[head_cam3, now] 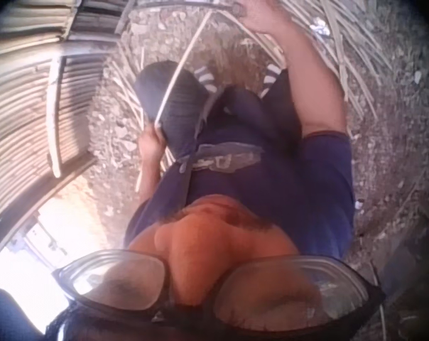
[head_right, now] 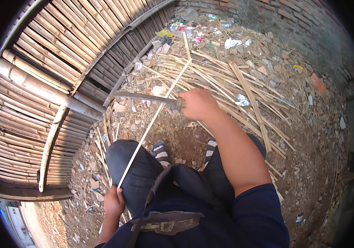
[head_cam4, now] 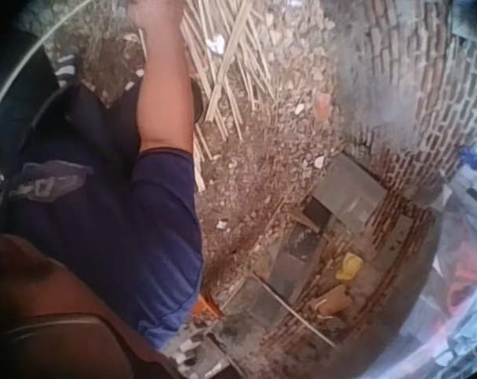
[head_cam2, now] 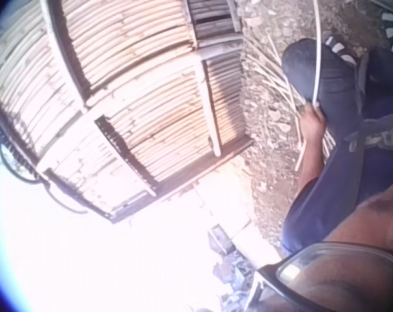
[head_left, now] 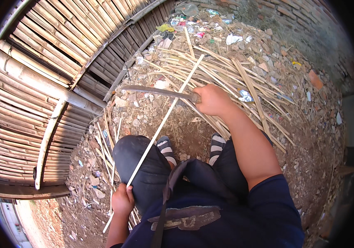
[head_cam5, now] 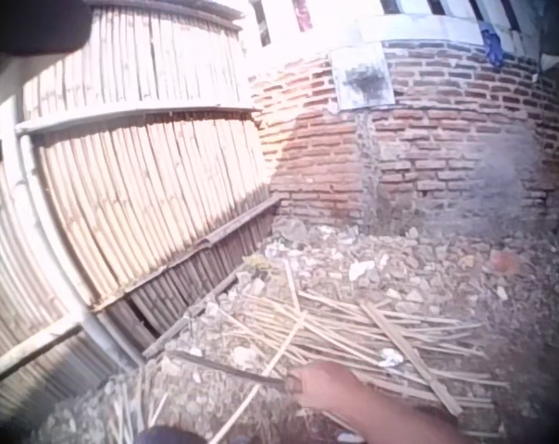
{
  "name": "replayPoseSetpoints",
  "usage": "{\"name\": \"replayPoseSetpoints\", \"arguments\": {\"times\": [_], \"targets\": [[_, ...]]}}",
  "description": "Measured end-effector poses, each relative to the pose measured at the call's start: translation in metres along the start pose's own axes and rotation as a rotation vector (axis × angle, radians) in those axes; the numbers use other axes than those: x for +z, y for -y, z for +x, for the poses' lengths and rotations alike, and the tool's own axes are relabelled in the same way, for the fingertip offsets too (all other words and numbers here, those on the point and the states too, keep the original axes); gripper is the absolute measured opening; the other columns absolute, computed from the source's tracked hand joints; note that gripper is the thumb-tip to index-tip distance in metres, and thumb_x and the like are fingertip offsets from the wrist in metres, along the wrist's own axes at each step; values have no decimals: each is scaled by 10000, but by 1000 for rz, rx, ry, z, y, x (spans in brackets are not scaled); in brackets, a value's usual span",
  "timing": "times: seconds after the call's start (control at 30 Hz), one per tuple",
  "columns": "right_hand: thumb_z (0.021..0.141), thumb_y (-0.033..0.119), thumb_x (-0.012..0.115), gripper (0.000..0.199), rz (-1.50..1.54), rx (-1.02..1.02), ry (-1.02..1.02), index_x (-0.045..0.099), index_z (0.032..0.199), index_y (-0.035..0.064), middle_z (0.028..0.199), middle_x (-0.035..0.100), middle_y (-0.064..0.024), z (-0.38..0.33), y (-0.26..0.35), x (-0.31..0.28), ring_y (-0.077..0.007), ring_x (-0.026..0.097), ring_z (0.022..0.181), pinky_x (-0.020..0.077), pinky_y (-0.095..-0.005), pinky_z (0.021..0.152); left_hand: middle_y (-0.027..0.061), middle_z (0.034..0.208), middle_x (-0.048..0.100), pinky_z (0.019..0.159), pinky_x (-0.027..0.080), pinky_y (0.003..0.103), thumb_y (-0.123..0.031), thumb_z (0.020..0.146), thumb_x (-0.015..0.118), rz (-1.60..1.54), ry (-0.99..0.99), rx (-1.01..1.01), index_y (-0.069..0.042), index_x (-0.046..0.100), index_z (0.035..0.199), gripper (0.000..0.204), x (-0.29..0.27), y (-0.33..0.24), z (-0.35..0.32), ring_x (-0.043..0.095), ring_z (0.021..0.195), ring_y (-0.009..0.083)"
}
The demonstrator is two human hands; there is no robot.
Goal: The person scrapes a bamboo strip using a blade to smooth the surface, turning the strip over and handling it by hand.
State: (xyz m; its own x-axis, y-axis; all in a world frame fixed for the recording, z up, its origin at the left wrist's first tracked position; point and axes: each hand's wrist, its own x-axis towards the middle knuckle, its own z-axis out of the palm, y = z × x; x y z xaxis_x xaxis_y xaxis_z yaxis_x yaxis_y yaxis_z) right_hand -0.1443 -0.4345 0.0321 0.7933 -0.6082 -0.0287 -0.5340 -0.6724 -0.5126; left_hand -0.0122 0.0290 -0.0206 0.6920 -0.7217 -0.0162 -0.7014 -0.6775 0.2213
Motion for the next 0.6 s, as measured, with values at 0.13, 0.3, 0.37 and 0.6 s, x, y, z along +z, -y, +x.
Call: {"name": "replayPoseSetpoints", "arguments": {"times": [0.13, 0.3, 0.37, 0.6], "targets": [[759, 137, 658, 343, -5, 52, 109, 727, 1094, 108, 1014, 729, -196, 7, -32, 16, -382, 699, 941, 562, -463, 826, 252, 703, 621, 580, 468, 583, -322, 1033, 546, -38, 23, -37, -52, 523, 874, 314, 6, -1, 5, 610, 640, 495], [778, 141, 640, 329, 51, 130, -104, 732, 1093, 113, 1024, 730, -185, 18, -51, 23, -376, 696, 970, 556, -475, 848, 263, 718, 637, 591, 469, 588, -329, 1040, 537, 27, 76, -29, -54, 511, 895, 311, -14, -8, 9, 622, 672, 505], [773, 143, 644, 297, 12, 126, 6, 739, 1054, 125, 982, 729, -178, 1, -5, 5, -378, 694, 964, 555, -483, 834, 265, 713, 629, 597, 464, 590, -327, 1041, 535, -45, 98, -22, -53, 503, 908, 306, -14, -2, 4, 613, 677, 516], [783, 180, 658, 255, 263, 326, -281, 731, 1018, 112, 921, 726, -176, 30, -88, 3, -376, 694, 923, 537, -451, 797, 266, 695, 620, 605, 452, 594, -285, 1036, 538, -94, 102, 13, -35, 504, 849, 315, -11, -4, 19, 609, 682, 515]]}}
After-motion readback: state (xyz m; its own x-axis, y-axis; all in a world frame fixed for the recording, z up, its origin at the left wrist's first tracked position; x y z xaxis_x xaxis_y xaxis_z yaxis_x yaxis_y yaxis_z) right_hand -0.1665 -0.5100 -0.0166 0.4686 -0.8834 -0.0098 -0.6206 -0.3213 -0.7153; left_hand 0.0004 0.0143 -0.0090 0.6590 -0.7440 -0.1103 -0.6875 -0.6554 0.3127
